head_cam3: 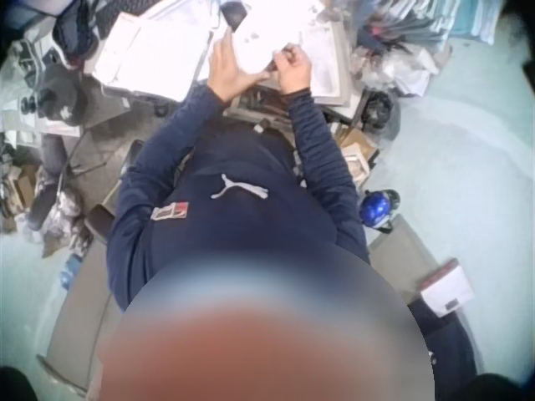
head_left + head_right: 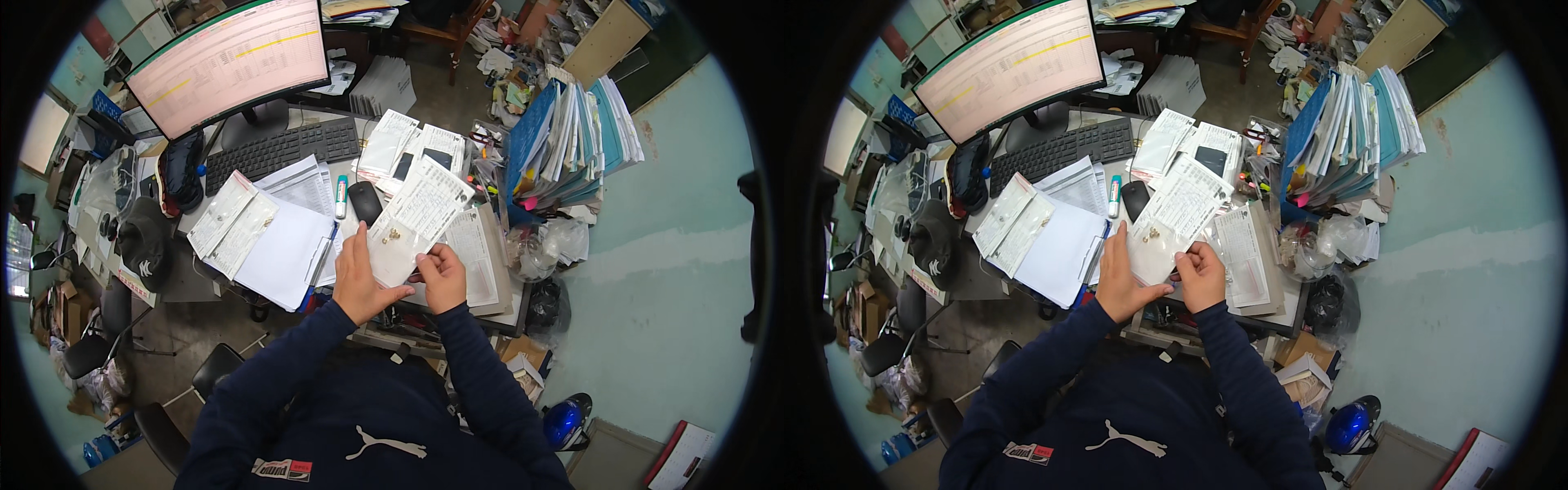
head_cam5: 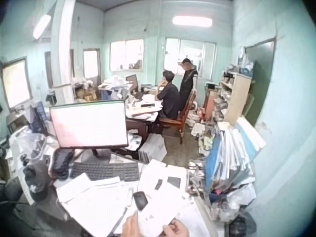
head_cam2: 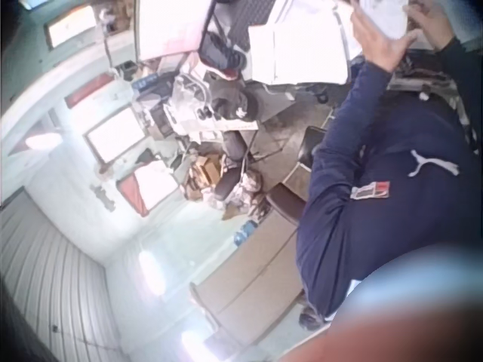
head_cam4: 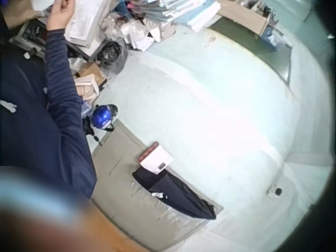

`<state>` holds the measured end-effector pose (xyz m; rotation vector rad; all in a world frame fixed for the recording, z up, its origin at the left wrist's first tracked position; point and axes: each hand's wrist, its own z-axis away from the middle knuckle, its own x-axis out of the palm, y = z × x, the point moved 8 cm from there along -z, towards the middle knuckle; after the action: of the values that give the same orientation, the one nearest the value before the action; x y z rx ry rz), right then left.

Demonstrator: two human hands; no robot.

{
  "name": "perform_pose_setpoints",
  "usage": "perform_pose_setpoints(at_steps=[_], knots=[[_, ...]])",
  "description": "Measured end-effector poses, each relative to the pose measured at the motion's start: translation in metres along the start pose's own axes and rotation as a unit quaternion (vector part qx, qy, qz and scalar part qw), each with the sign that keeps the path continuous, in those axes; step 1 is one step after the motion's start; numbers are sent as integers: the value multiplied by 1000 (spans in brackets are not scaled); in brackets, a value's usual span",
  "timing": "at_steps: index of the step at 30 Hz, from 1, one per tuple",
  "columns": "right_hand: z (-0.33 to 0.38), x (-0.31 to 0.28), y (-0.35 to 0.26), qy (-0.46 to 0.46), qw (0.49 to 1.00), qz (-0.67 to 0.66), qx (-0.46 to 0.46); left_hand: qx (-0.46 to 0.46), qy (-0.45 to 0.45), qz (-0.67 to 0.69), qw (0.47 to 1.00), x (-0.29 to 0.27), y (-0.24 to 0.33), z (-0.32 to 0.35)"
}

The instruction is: The person unpacks small metal parts from a cardboard box, places them on a desk, and then repacks them into the box. They handle multiple plastic bags containing small metal parts and use a pen to write on the bags.

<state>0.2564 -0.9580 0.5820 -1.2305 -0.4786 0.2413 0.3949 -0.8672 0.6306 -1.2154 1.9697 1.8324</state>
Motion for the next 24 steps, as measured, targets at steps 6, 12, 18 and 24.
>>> perform_pose_setpoints(at_steps=[6,12,18,24], knots=[[16,31,-17,8,991,126,-44,-228,-110,454,854,-34,-60,24],[35,96,-32,-28,977,191,-89,-255,-168,527,793,-73,-84,42],[46,128,-26,-2,992,120,-49,-270,-108,577,764,-107,-118,44],[54,158,-13,15,995,90,-50,-267,-100,605,743,-135,-132,45]])
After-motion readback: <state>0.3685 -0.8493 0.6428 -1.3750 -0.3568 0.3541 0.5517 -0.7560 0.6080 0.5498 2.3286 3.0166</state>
